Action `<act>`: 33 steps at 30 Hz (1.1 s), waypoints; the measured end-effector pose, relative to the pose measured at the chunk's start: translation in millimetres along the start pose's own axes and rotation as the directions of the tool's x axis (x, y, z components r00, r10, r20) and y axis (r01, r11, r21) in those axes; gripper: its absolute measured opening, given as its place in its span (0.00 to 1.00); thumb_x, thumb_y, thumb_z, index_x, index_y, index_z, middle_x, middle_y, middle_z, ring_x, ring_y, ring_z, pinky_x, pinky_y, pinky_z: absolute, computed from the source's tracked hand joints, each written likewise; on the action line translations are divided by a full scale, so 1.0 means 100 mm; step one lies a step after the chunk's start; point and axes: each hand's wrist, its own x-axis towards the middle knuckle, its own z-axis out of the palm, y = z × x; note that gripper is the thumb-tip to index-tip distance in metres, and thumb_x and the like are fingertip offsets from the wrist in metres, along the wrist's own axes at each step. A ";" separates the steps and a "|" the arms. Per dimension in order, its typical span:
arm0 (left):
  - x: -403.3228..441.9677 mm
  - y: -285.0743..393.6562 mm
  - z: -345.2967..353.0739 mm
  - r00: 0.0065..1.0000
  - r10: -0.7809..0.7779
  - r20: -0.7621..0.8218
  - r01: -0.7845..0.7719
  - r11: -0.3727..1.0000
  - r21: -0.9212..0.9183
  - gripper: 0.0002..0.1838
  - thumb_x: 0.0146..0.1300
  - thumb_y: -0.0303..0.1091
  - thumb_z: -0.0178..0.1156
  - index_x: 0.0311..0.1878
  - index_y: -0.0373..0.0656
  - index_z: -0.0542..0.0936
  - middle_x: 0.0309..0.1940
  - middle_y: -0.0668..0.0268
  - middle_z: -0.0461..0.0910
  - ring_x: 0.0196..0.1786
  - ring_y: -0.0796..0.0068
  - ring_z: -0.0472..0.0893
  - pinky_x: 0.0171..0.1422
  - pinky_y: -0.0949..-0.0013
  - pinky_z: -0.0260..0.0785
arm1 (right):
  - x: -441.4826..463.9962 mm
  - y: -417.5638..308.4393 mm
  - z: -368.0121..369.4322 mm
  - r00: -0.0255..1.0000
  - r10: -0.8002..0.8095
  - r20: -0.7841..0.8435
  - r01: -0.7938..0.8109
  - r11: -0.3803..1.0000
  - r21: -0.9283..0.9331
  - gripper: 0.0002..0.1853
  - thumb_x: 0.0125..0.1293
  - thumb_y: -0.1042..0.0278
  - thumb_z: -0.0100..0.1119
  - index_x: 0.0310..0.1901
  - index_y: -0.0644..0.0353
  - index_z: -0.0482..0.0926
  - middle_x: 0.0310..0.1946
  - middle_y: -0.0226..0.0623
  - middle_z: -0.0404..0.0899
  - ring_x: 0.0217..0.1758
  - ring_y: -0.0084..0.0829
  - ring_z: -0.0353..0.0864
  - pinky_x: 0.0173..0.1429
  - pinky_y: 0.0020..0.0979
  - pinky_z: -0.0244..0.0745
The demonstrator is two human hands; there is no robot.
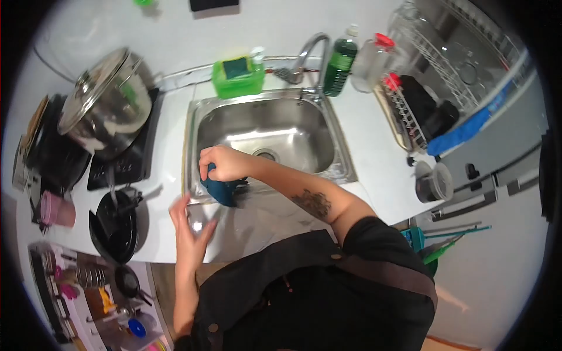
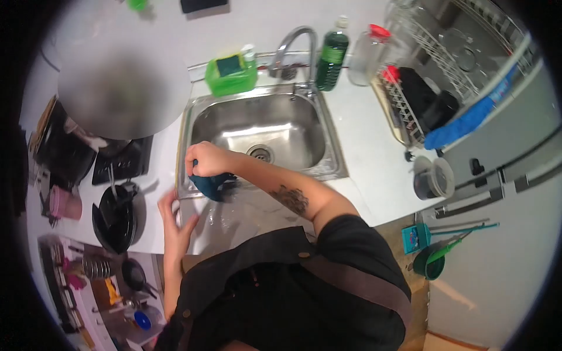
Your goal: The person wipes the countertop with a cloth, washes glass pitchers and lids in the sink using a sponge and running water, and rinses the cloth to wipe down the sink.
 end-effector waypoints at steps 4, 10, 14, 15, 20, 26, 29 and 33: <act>0.68 0.17 0.92 0.978 0.056 0.200 0.058 0.850 -0.523 0.24 0.52 0.26 0.60 0.54 0.39 0.68 0.40 0.60 0.74 0.44 0.71 0.74 0.50 0.70 0.64 | -0.79 -0.39 -0.59 0.950 -0.095 -0.297 0.095 0.995 -0.013 0.13 0.43 0.78 0.52 0.34 0.60 0.77 0.30 0.37 0.73 0.36 0.32 0.74 0.40 0.27 0.67; 1.09 1.04 2.04 0.791 0.366 0.490 -0.048 0.836 -0.547 0.17 0.51 0.32 0.63 0.43 0.38 0.71 0.33 0.58 0.77 0.40 0.63 0.76 0.44 0.66 0.66 | -2.11 -0.63 -1.30 0.795 0.037 -0.606 -0.240 0.936 -0.258 0.15 0.47 0.79 0.53 0.41 0.60 0.75 0.37 0.38 0.74 0.42 0.35 0.74 0.48 0.29 0.68; 1.28 1.56 2.36 0.483 0.464 0.743 -0.366 0.878 -0.310 0.27 0.49 0.43 0.66 0.50 0.40 0.71 0.47 0.54 0.69 0.53 0.56 0.69 0.57 0.65 0.61 | -2.83 -0.12 -1.24 0.589 0.203 -0.782 -0.767 0.445 -0.462 0.20 0.51 0.69 0.59 0.48 0.55 0.73 0.46 0.41 0.71 0.53 0.41 0.67 0.56 0.38 0.62; 1.32 1.67 2.42 0.435 0.342 0.833 -0.482 0.870 -0.105 0.30 0.48 0.46 0.66 0.53 0.41 0.71 0.51 0.53 0.66 0.56 0.55 0.67 0.61 0.65 0.59 | -2.99 -0.03 -1.19 0.573 0.209 -0.792 -0.784 0.421 -0.456 0.22 0.52 0.65 0.60 0.51 0.54 0.72 0.49 0.44 0.67 0.56 0.43 0.63 0.57 0.45 0.59; 1.94 2.15 2.93 0.350 0.601 0.719 -0.398 0.790 -0.466 0.25 0.52 0.44 0.63 0.51 0.39 0.73 0.42 0.59 0.74 0.46 0.68 0.74 0.51 0.69 0.66 | -3.44 0.11 -1.27 0.530 0.421 -0.736 -0.798 0.541 -0.266 0.09 0.56 0.66 0.57 0.32 0.64 0.75 0.30 0.43 0.75 0.37 0.43 0.73 0.42 0.37 0.68; 2.40 3.42 3.14 0.436 0.650 0.622 -0.155 0.735 -0.660 0.13 0.58 0.36 0.57 0.42 0.37 0.76 0.30 0.68 0.77 0.31 0.81 0.73 0.35 0.76 0.66 | -3.53 0.07 -1.39 0.460 0.097 -0.882 -0.549 0.812 -0.197 0.10 0.59 0.76 0.51 0.43 0.62 0.74 0.35 0.40 0.73 0.35 0.36 0.74 0.39 0.31 0.69; 2.51 3.61 3.49 0.427 0.657 0.621 -0.126 0.723 -0.679 0.13 0.59 0.36 0.57 0.41 0.36 0.76 0.28 0.68 0.76 0.31 0.80 0.73 0.35 0.75 0.66 | -3.58 -0.02 -1.46 0.459 0.105 -0.882 -0.523 0.835 -0.172 0.12 0.57 0.77 0.53 0.44 0.60 0.74 0.37 0.39 0.72 0.35 0.35 0.74 0.40 0.30 0.70; 3.05 4.07 3.73 0.771 0.599 0.214 -0.327 0.662 -0.674 0.17 0.59 0.42 0.55 0.41 0.36 0.78 0.33 0.61 0.79 0.35 0.74 0.76 0.40 0.70 0.67 | -3.67 -0.01 -1.52 0.448 0.096 -0.889 -0.479 0.865 -0.148 0.10 0.56 0.78 0.54 0.41 0.61 0.75 0.34 0.39 0.73 0.36 0.36 0.75 0.40 0.31 0.70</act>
